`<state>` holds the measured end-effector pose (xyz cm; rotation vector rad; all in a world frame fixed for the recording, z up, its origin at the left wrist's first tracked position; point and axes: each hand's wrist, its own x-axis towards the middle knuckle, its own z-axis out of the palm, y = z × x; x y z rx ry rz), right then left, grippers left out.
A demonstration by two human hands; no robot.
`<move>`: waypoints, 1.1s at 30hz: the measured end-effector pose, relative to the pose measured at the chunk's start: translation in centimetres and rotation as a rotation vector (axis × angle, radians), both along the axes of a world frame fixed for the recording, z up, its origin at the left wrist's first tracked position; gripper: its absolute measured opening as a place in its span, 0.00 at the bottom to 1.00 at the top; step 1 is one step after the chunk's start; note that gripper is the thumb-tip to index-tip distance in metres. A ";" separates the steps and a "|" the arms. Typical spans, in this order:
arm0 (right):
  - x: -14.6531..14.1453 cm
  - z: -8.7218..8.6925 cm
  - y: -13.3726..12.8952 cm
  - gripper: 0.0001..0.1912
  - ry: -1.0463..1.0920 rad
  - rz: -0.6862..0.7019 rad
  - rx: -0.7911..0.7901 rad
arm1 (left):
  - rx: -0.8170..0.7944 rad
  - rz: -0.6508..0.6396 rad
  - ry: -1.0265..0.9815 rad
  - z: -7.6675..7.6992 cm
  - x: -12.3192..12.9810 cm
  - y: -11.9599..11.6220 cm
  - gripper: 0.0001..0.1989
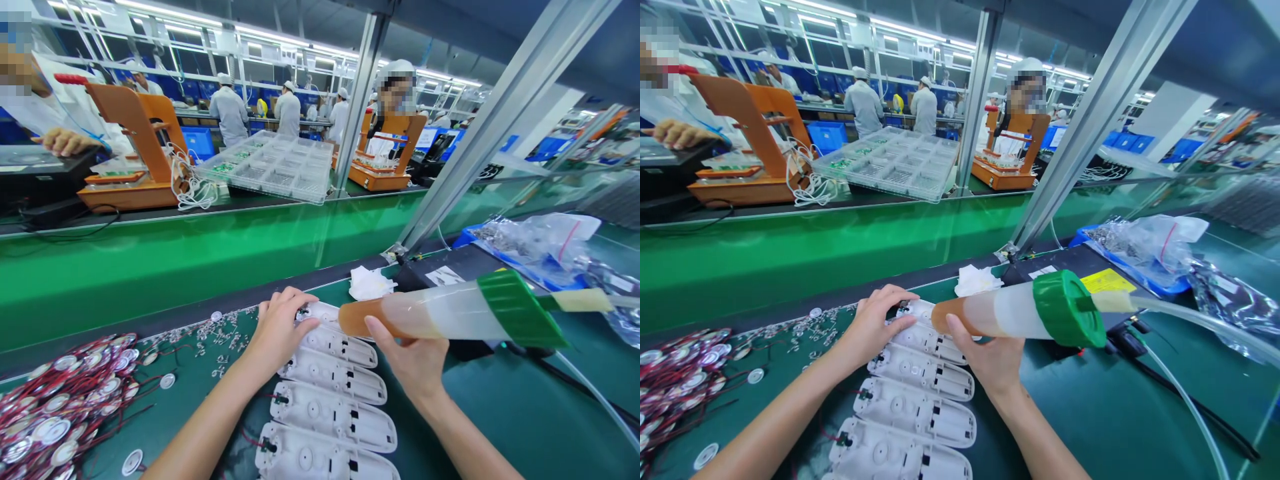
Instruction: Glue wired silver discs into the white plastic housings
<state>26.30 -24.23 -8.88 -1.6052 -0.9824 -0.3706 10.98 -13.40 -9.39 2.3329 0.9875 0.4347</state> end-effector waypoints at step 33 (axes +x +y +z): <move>0.1 -0.6 0.3 0.12 0.048 0.094 0.026 | 0.018 -0.002 0.009 0.0 0.0 0.0 0.13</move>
